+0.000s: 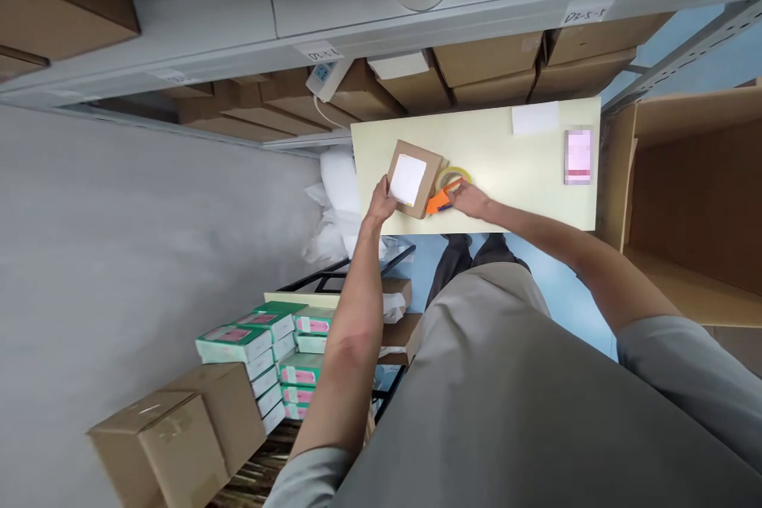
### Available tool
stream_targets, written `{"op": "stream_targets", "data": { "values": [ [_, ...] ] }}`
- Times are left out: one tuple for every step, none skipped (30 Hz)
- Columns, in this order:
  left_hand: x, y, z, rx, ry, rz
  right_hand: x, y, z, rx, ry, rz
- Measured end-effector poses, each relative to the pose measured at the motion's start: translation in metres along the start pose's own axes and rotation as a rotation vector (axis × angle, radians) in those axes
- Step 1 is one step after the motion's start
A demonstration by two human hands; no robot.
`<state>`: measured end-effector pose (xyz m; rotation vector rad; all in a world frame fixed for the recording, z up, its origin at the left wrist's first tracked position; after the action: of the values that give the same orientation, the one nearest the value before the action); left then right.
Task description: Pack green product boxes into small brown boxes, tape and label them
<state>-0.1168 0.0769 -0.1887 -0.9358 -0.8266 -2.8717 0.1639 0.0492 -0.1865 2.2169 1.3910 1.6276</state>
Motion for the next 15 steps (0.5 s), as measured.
{"op": "stream_targets", "data": {
  "values": [
    [-0.004,-0.004,0.005,0.035,-0.061,-0.003,-0.007,0.001,-0.018,-0.002,-0.015,-0.003],
    [-0.010,-0.005,0.009,0.077,-0.115,0.029,-0.014,0.002,-0.035,-0.016,-0.031,-0.001],
    [-0.018,-0.004,0.013,0.114,-0.147,0.081,-0.020,0.003,-0.049,-0.035,-0.040,0.001],
    [-0.028,-0.001,0.017,0.125,-0.163,0.138,-0.025,0.004,-0.061,-0.051,-0.043,0.002],
    [-0.037,0.005,0.020,0.112,-0.178,0.194,-0.030,0.005,-0.070,-0.065,-0.042,0.004],
    [-0.047,0.011,0.023,0.082,-0.199,0.232,-0.033,0.006,-0.076,-0.076,-0.039,0.005],
    [-0.054,0.017,0.026,0.055,-0.220,0.269,-0.036,0.007,-0.080,-0.082,-0.036,0.007],
    [-0.060,0.023,0.027,0.031,-0.239,0.297,-0.038,0.009,-0.081,-0.086,-0.035,0.008],
    [-0.064,0.028,0.029,0.013,-0.257,0.313,-0.040,0.011,-0.081,-0.088,-0.037,0.010],
    [-0.066,0.032,0.030,0.003,-0.269,0.320,-0.043,0.013,-0.081,-0.089,-0.039,0.013],
    [-0.066,0.034,0.030,0.001,-0.275,0.317,-0.045,0.016,-0.079,-0.087,-0.040,0.015],
    [-0.065,0.036,0.031,0.003,-0.277,0.307,-0.048,0.020,-0.078,-0.085,-0.041,0.014],
    [-0.064,0.036,0.031,0.009,-0.275,0.295,-0.052,0.025,-0.075,-0.083,-0.041,0.008],
    [-0.064,0.035,0.031,0.016,-0.274,0.285,-0.056,0.032,-0.071,-0.086,-0.040,-0.005],
    [-0.063,0.035,0.031,0.023,-0.276,0.282,-0.061,0.040,-0.065,-0.093,-0.038,-0.020]
  ]
}}
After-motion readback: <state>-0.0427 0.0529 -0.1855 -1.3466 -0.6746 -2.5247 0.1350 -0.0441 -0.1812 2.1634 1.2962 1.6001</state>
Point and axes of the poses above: each hand's wrist, its own y-axis away from the middle knuckle, its own x-axis out of the back of the hand, z = x × y, the point moved 2 cm from there along -y, towards the middle knuckle, and after that the axes turned 5 degrees about -z, right-handed, at the moved point
